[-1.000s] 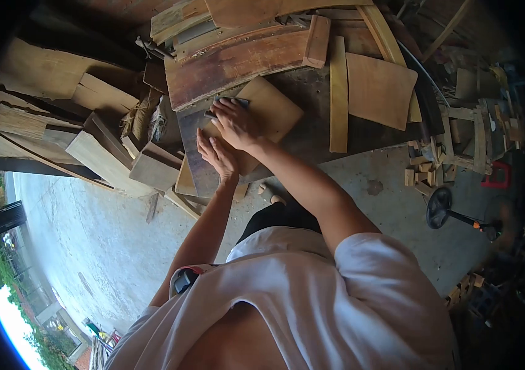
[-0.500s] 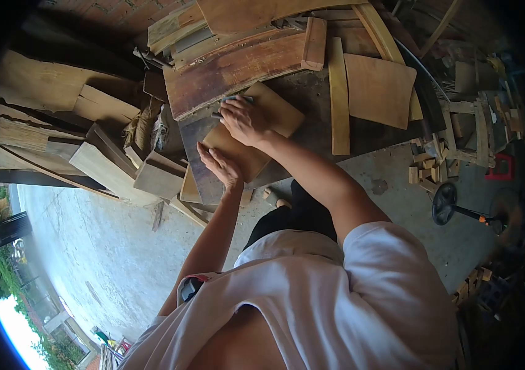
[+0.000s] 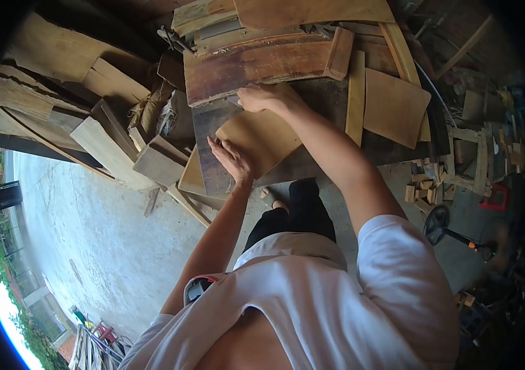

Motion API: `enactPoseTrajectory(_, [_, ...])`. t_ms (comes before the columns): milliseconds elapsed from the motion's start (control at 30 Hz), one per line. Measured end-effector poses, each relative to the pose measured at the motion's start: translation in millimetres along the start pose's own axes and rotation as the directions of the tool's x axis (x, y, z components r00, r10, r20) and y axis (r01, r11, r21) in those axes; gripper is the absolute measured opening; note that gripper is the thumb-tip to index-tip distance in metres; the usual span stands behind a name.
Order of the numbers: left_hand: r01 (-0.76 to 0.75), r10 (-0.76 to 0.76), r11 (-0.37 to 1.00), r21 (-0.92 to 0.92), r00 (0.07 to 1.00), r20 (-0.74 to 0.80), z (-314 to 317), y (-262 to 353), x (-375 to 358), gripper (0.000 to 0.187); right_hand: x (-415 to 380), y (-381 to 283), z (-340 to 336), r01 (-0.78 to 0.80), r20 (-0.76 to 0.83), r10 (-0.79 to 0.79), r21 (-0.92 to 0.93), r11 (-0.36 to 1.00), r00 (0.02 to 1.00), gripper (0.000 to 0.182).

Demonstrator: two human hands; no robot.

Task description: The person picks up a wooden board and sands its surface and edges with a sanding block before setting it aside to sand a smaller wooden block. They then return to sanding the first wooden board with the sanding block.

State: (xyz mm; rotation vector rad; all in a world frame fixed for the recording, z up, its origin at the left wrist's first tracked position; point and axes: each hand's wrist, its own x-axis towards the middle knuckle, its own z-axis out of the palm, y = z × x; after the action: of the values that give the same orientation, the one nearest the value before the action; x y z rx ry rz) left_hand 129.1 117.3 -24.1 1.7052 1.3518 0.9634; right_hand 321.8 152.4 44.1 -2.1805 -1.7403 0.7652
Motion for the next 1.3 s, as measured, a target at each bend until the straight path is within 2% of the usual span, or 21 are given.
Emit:
enactPoseTrajectory(67, [0.021, -0.021, 1.000, -0.005, 1.000, 0.015, -0.1, 1.9, 1.7, 0.054, -8.7, -31.1, -6.4, 0.037, 0.081, -0.017, -0.251, 0.967, 0.997, 0.030])
enactPoseTrajectory(200, [0.018, -0.016, 0.999, -0.036, 0.999, 0.042, -2.3, 5.0, 1.5, 0.053, -0.8, -50.8, 7.2, 0.169, 0.129, -0.158, -0.084, 0.982, 0.979, 0.029])
enactPoseTrajectory(267, [-0.028, 0.028, 0.999, 0.046, 1.000, 0.010, -2.2, 5.8, 3.9, 0.052, -2.3, -20.2, -26.8, 0.132, 0.292, -0.052, -0.259, 0.957, 0.955, 0.027])
enactPoseTrajectory(300, [-0.031, 0.031, 0.999, 0.042, 0.999, 0.008, -3.1, 5.7, 2.9, 0.051, -4.3, 5.5, -38.2, 0.027, 0.268, 0.054, -0.290, 0.957, 0.962, 0.026])
enactPoseTrajectory(400, [-0.004, 0.003, 0.999, 0.037, 0.999, 0.033, -4.7, 10.6, 1.5, 0.050, -17.6, 4.2, -36.6, 0.022, 0.183, 0.058, -0.409, 0.912, 0.981, 0.026])
enactPoseTrajectory(433, [-0.004, 0.001, 0.998, 0.058, 0.999, 0.044, -5.6, 10.7, 1.9, 0.050, -12.7, -10.5, -23.0, 0.050, 0.216, 0.020, -0.314, 0.948, 0.976, 0.025])
enactPoseTrajectory(467, [-0.009, 0.005, 0.997, 0.077, 0.998, 0.055, -4.6, 12.2, 3.1, 0.050, -2.9, -15.5, 4.6, 0.251, 0.250, -0.168, -0.354, 0.901, 0.954, 0.024])
enactPoseTrajectory(500, [-0.002, -0.002, 0.997, 0.081, 0.999, 0.053, -3.0, 9.8, 3.2, 0.049, -14.2, -43.8, 6.7, 0.148, 0.077, -0.133, -0.257, 0.955, 0.988, 0.022])
enactPoseTrajectory(633, [-0.003, -0.002, 0.997, 0.081, 0.998, 0.056, -3.4, 8.9, 2.7, 0.049, -35.3, 2.9, 2.8, 0.048, -0.025, -0.050, -0.089, 0.995, 0.998, 0.028])
enactPoseTrajectory(733, [-0.021, 0.016, 0.998, 0.063, 0.997, 0.078, -5.0, 9.4, 3.2, 0.047, -58.8, 36.7, -7.0, -0.102, -0.273, 0.047, -0.189, 0.977, 0.961, 0.025])
enactPoseTrajectory(800, [-0.045, 0.042, 0.998, 0.045, 0.997, 0.070, -4.9, 7.4, 4.2, 0.047, -63.4, 12.3, 19.3, -0.163, -0.388, 0.171, 0.053, 0.985, 0.906, 0.024])
enactPoseTrajectory(833, [-0.063, 0.061, 0.998, 0.029, 0.996, 0.060, -2.6, 3.2, 3.9, 0.046, -62.8, -7.8, 43.5, -0.054, -0.466, 0.070, 0.046, 0.997, 0.882, 0.025])
enactPoseTrajectory(867, [-0.069, 0.065, 0.996, 0.060, 0.996, 0.066, 0.2, -3.8, 5.1, 0.046, -60.3, -33.0, 72.8, 0.090, -0.668, -0.108, -0.062, 0.994, 0.736, 0.030])
enactPoseTrajectory(900, [-0.053, 0.049, 0.996, 0.069, 0.997, 0.061, -0.3, -1.1, 2.1, 0.046, -63.6, -50.0, 88.4, 0.000, -0.713, -0.037, -0.052, 0.999, 0.700, 0.034])
enactPoseTrajectory(1000, [-0.039, 0.035, 0.998, 0.043, 0.996, 0.080, -1.8, -1.5, 4.0, 0.046, -73.0, -1.9, 66.8, 0.065, -0.502, -0.111, -0.108, 0.992, 0.858, 0.035])
enactPoseTrajectory(1033, [-0.063, 0.060, 0.997, 0.034, 0.995, 0.080, -2.8, -4.9, 4.8, 0.046, -81.8, 34.0, 50.3, 0.119, -0.543, -0.301, -0.344, 0.931, 0.784, 0.034])
enactPoseTrajectory(1067, [-0.089, 0.088, 0.996, 0.016, 0.994, 0.069, -1.0, -5.4, 6.4, 0.046, -85.8, 48.4, 36.7, -0.039, -0.656, -0.145, -0.258, 0.965, 0.741, 0.027])
enactPoseTrajectory(1100, [-0.070, 0.070, 0.998, -0.003, 0.995, 0.078, -2.1, -1.8, 6.0, 0.046, -95.0, 49.7, 8.2, -0.336, -0.499, 0.257, -0.074, 0.939, 0.828, 0.020])
enactPoseTrajectory(1133, [-0.071, 0.070, 0.998, 0.001, 0.995, 0.076, -5.0, -2.0, 4.7, 0.046, -97.7, 65.9, 10.6, -0.371, -0.550, 0.346, 0.069, 0.926, 0.760, 0.015])
enactPoseTrajectory(1233, [-0.066, 0.062, 0.997, 0.041, 0.993, 0.096, -1.1, 1.1, 4.7, 0.049, -95.5, 58.0, 45.2, -0.329, -0.722, 0.344, 0.168, 0.929, 0.601, 0.012])
enactPoseTrajectory(1300, [-0.081, 0.080, 0.997, 0.003, 0.993, 0.092, -2.9, 0.6, 6.3, 0.048, -94.9, 57.5, 49.1, -0.335, -0.728, 0.344, 0.166, 0.928, 0.593, 0.015])
